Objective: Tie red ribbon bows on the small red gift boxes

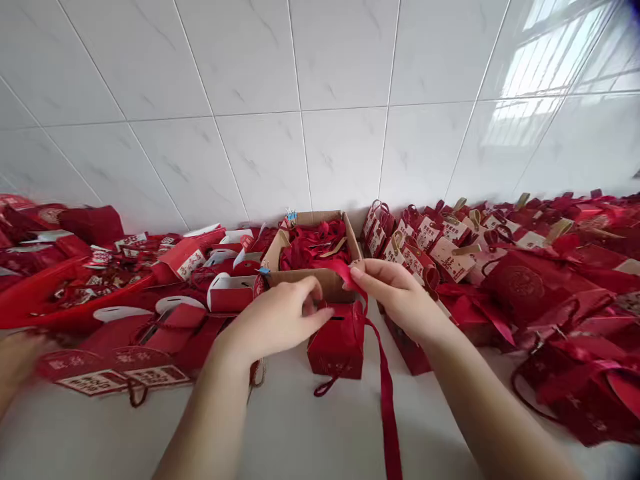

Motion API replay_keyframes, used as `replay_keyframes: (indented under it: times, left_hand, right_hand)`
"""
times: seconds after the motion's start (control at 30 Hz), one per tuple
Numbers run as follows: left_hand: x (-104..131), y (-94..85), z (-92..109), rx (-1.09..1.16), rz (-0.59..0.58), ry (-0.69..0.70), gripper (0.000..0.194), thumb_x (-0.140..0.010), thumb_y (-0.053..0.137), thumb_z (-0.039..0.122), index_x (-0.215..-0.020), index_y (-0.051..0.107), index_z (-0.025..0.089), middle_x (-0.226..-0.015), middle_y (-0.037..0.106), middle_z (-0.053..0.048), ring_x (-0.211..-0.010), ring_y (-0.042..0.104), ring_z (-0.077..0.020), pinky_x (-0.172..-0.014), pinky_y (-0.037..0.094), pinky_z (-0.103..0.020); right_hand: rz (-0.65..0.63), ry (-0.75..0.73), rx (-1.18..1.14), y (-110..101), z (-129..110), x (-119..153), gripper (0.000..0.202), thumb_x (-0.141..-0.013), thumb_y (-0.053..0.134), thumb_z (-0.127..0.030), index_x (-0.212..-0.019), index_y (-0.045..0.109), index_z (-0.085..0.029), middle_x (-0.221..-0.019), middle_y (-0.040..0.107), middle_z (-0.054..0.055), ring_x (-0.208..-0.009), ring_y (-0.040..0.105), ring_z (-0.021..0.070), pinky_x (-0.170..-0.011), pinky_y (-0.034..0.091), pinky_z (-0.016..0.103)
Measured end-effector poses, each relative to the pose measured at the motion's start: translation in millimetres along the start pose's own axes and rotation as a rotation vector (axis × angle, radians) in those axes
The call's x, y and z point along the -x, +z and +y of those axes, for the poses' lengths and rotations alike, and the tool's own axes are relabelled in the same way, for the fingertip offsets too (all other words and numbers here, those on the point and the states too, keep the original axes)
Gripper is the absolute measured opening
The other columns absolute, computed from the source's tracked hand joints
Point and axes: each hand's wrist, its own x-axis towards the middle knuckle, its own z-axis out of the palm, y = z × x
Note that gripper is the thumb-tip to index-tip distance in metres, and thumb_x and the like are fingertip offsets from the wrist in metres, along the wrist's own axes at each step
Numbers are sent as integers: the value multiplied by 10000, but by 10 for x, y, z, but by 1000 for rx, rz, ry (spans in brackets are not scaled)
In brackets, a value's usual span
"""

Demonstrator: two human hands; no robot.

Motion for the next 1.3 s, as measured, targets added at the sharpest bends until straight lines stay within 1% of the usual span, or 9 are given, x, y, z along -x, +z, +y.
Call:
replay_keyframes:
  times: [0.13, 0.23, 0.37, 0.53, 0.7, 0.8, 0.93, 1.1, 1.3]
  left_hand:
    - [-146, 91, -103, -129, -166, -95, 355, -724, 502, 548, -755, 547, 198, -717, 651, -43, -579, 576, -208, -445, 289, -283]
    - [-181, 78, -152, -67, -258, -70, 299, -757, 454, 459, -654, 529, 189, -652, 629, -48, -558, 568, -201, -451, 287, -279]
    - [-206, 27, -249, 110, -355, -48, 187, -752, 447, 329, -688, 548, 186, -696, 659, -44, -643, 610, -207, -529, 374, -270]
    - [-292, 16, -403, 309, -454, 32, 166, -786, 453, 312, -767, 554, 181, -838, 668, -33, -681, 626, -178, -636, 445, -275]
    - [-310, 17, -449, 360, -431, 5, 176, -794, 490, 351, -874, 504, 195, -791, 664, -12, -632, 587, -154, -605, 422, -255]
    - [-297, 14, -431, 312, -414, 11, 220, -799, 481, 364, -949, 490, 204, -687, 614, 18, -539, 474, -133, -493, 332, -234]
    - [-282, 7, -407, 249, -373, -3, 204, -778, 488, 362, -908, 487, 204, -608, 500, 41, -482, 328, -114, -447, 256, -242]
    - [-274, -2, -384, 215, -397, -10, 176, -794, 455, 354, -896, 460, 211, -596, 404, 54, -504, 303, -114, -457, 252, -243]
    - [-259, -25, -335, 155, -404, -23, 180, -777, 448, 313, -927, 450, 213, -614, 389, 56, -529, 310, -116, -455, 243, -240]
  right_hand:
    - [20, -1, 289, 79, 222, -117, 254, -850, 476, -344, -679, 545, -169, -799, 549, 33, -767, 510, 159, -699, 391, 291]
    - [-3, -13, 372, 111, 312, -154, 233, -827, 481, -300, -662, 578, -168, -883, 609, 61, -888, 560, 195, -762, 414, 302]
    - [-55, 39, 366, 126, 334, -162, 252, -812, 496, -298, -619, 592, -167, -896, 634, 65, -949, 587, 221, -758, 439, 292]
    - [-110, 62, 303, 162, 340, -177, 278, -831, 519, -325, -630, 623, -165, -1063, 631, 83, -1157, 523, 220, -874, 419, 264]
    - [-125, 165, 334, 233, 403, -212, 258, -828, 531, -324, -661, 659, -175, -1221, 583, 70, -1194, 512, 220, -917, 402, 270]
    - [-125, 172, 421, 269, 448, -231, 274, -826, 520, -313, -639, 665, -174, -1237, 577, 64, -1109, 569, 226, -855, 427, 273]
    - [-89, 167, 470, 292, 493, -241, 295, -813, 527, -308, -577, 632, -166, -1230, 582, 68, -1064, 585, 238, -843, 420, 287]
    - [-104, 148, 475, 307, 511, -230, 295, -793, 536, -293, -530, 601, -175, -1131, 629, 51, -1047, 591, 224, -805, 424, 262]
    - [-115, 129, 474, 340, 501, -222, 258, -796, 531, -298, -594, 638, -178, -1066, 648, 52, -938, 617, 200, -768, 431, 264]
